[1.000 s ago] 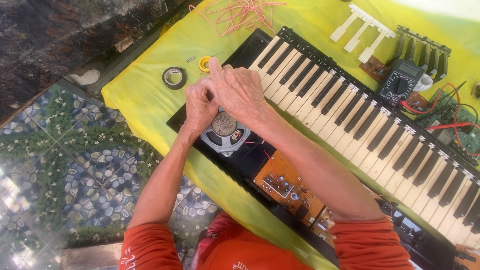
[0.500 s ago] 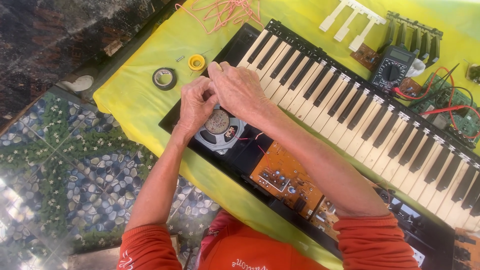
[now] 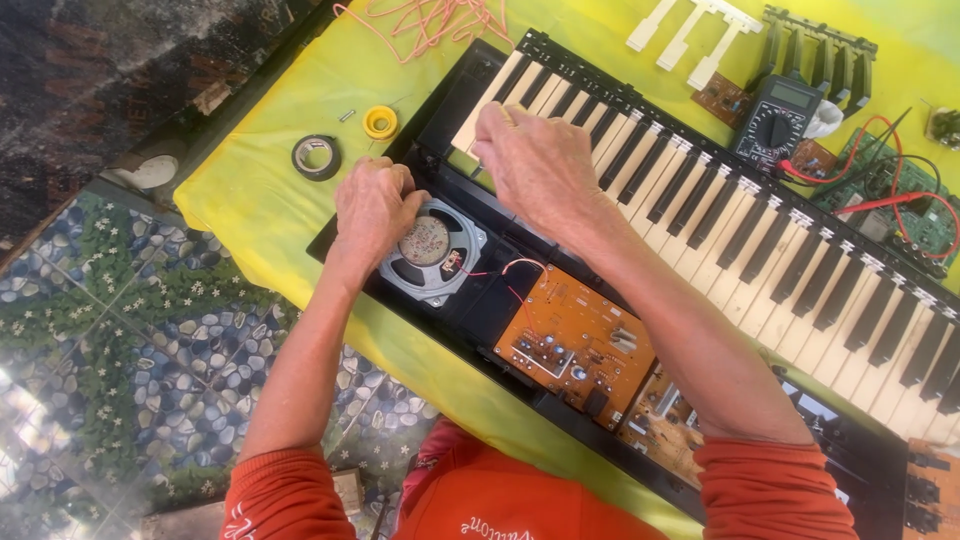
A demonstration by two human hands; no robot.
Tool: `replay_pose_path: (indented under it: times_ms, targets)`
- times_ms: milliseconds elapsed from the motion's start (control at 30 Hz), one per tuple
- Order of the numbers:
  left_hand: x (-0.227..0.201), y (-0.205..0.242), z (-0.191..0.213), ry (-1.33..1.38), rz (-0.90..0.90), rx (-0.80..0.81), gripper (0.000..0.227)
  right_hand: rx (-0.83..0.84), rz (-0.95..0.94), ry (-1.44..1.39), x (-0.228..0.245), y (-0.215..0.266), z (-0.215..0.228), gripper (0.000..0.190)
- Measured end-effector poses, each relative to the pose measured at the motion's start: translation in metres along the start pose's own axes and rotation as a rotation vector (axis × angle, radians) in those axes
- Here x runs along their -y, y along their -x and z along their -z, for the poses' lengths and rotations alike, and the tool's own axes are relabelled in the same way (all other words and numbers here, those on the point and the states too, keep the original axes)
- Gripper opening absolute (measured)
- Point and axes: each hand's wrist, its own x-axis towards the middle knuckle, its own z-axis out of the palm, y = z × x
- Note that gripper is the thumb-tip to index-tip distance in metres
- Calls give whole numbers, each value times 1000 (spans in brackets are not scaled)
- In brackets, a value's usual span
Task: The person repairs the internal electronics of a disassembled keyboard. They use a screwdriver to manipulate a speaker and connect wires to the circuit board, working on the components laid out on a yellow surface.
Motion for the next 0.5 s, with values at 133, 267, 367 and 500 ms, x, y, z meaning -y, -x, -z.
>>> replay_pose_path:
  times_ms: [133,267,367,500]
  targets:
    - [5,-15,-11,-67,38,86,9,-10,-32,4,-30,20,6,12]
    - [5,-24,-18,-106,113,212,10,-17,-102,-58,-44,45,26,9]
    - [-4,-28,-8,-101,152,247,9,-34,-113,-81,-52,62,40,8]
    - [-32,-35,14,-14,46,215,6,-50,-154,-138,-58,79,58,6]
